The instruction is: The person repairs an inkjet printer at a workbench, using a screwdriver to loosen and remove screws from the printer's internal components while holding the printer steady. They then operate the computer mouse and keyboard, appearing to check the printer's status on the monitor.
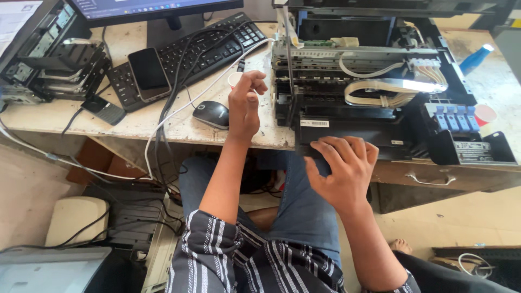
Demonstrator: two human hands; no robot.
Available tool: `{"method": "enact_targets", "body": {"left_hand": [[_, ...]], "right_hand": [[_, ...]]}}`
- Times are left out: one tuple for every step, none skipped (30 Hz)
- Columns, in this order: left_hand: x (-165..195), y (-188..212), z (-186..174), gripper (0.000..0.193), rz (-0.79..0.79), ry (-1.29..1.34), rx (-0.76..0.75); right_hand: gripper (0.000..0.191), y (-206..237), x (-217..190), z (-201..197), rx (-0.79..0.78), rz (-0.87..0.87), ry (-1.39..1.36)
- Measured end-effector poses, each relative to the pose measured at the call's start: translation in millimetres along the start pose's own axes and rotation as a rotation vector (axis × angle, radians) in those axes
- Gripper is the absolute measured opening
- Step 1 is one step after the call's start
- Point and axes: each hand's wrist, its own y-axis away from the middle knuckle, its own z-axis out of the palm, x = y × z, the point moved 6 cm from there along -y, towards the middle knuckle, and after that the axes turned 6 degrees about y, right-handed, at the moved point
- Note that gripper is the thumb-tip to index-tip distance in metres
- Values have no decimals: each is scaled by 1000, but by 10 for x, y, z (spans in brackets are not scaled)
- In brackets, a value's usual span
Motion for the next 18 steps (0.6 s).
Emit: {"method": "enact_targets", "body": {"left_hand": [[1,-1,-1,77,3,-1,-1],[0,-1,-1,77,4,1,-3],[-3,-2,3,77,3,2,-3],[-5,-1,4,77,2,1,-1],[-6,-3,2,77,1,3,1],[-5,0,3,77,-3,5,3],[-3,5,8,77,-7,5,7],[6,8,10,77,-3,-1,4],[16,8,11,77,3,-9,1],[27,1,4,77,11,-18,-2],[39,-9,9,76,29,-29,-6],[56,-5,9,75,47,-41,-10],[72,4,6,74,63,-53,-16],[88,18,-10,71,82,-43,9],[103,30,-40,68,104,-32,35],[116,46,-90,66,129,-21,62],[130,73,-166,61,143,-69,94],[152,103,-282,57,157,-117,127]], "right_hand": [[28,-20,-2,-2,-24,-3,-13],[29,-41,-7,-9,-35,-4,-24],[30,-65,-7,-10,-48,-6,-36],[31,-91,-13,-9,-61,-10,-49],[31,-118,-24,-7,-70,-19,-59],[31,-143,-41,-4,-80,-27,-70],[31,-166,-58,-3,-90,-38,-82],[30,-187,-84,-11,-82,-48,-88],[29,-206,-118,-13,-71,-60,-98],[29,-219,-161,-9,-58,-72,-107],[26,-230,-211,-3,-34,-94,-138],[23,-226,-278,8,-11,-114,-170],[20,-215,-350,27,12,-133,-202],[21,-199,-436,71,18,-157,-277],[23,-191,-524,131,24,-183,-351],[25,-194,-603,204,32,-211,-423],[31,-217,-667,314,4,-218,-503],[37,-251,-732,433,-23,-226,-583]]}}
